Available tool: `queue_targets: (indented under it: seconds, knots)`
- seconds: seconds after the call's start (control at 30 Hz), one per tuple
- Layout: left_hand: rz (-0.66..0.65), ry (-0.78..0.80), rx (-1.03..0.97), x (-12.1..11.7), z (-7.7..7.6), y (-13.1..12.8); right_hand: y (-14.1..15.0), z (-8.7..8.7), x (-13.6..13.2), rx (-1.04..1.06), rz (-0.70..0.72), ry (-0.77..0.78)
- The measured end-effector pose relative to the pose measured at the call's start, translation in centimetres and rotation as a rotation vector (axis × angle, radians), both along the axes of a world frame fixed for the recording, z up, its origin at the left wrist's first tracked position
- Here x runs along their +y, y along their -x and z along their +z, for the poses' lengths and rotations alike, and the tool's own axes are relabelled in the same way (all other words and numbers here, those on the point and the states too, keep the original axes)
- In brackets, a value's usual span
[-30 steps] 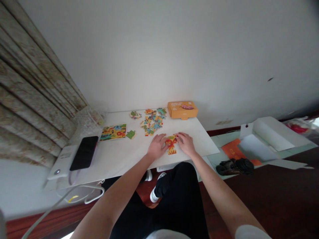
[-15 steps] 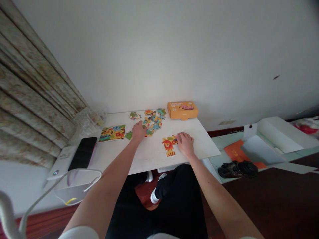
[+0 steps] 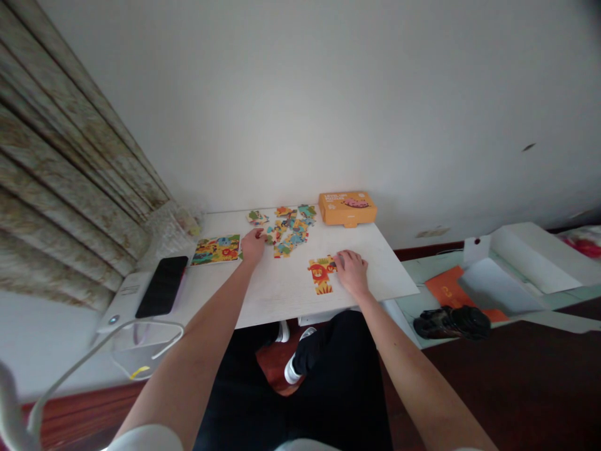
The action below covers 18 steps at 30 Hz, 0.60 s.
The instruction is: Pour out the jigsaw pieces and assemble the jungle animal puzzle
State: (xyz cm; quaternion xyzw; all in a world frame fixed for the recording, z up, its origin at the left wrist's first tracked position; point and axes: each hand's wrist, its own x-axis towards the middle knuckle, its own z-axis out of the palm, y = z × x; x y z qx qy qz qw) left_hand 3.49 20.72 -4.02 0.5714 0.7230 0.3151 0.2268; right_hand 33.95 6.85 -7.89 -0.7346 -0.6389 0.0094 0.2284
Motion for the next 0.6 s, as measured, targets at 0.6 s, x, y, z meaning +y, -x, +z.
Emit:
queue_targets:
  seconds: [0.6]
  knots:
    - [-0.274,-0.188,0.31,-0.5,-0.5,3.3,0.1,0.8,-0.8,-0.07,0.485,0.082]
